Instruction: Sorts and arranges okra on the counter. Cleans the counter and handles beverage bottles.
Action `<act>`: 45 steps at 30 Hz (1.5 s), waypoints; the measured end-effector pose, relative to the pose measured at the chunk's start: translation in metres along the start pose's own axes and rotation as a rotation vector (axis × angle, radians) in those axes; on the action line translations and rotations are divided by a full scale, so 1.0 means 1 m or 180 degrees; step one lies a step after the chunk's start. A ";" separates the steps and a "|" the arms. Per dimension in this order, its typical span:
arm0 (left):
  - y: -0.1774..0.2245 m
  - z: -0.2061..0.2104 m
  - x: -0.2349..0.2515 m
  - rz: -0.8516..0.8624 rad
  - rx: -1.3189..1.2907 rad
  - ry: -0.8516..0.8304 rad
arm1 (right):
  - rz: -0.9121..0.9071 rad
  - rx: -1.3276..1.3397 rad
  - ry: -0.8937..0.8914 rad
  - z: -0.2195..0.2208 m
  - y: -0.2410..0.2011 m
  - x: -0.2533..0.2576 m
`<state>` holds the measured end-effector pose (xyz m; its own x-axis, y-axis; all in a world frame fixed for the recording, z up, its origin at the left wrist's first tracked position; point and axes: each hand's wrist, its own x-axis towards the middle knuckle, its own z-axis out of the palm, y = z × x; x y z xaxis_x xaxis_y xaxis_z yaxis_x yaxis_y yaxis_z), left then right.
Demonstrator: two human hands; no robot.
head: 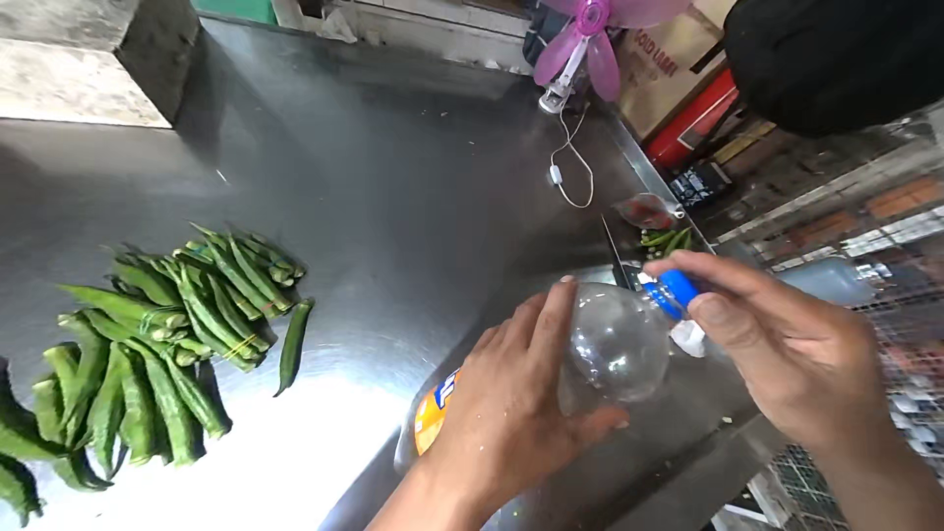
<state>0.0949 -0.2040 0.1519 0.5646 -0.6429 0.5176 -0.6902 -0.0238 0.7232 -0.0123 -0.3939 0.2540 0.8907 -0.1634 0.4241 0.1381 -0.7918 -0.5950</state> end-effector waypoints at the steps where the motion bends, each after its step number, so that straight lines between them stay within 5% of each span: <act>1: 0.000 -0.002 -0.003 0.0021 0.0019 0.0074 | 0.0068 -0.0066 -0.0047 -0.002 -0.004 0.002; 7: -0.002 -0.009 -0.009 0.0164 -0.0016 0.0094 | 0.0045 -0.0557 -0.0436 -0.015 -0.021 0.017; 14: -0.015 -0.024 -0.007 0.0292 -0.0467 -0.0194 | -0.0943 -0.0852 -0.1449 -0.041 -0.027 0.042; 19: -0.029 -0.035 -0.001 0.0454 -0.1077 -0.0556 | -0.1511 -0.0457 -0.1474 -0.034 -0.028 0.045; 28: -0.022 -0.030 -0.010 0.0484 -0.0758 -0.0308 | -0.0781 -0.1016 -0.1256 -0.024 -0.030 0.044; 32: -0.024 -0.031 -0.009 0.0549 -0.0786 -0.0299 | -0.0728 -0.0398 -0.1837 -0.041 -0.032 0.044; 37: -0.018 -0.025 -0.014 0.0562 -0.0516 -0.0069 | -0.0310 -0.0771 -0.0981 -0.021 -0.028 0.037; 45: -0.022 -0.024 -0.015 0.0589 -0.0613 -0.0097 | -0.0785 -0.0475 -0.1606 -0.027 -0.036 0.037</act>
<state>0.1125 -0.1759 0.1391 0.4210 -0.6455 0.6372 -0.6799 0.2404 0.6928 0.0037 -0.3869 0.3095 0.9412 0.3084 0.1383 0.3379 -0.8512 -0.4017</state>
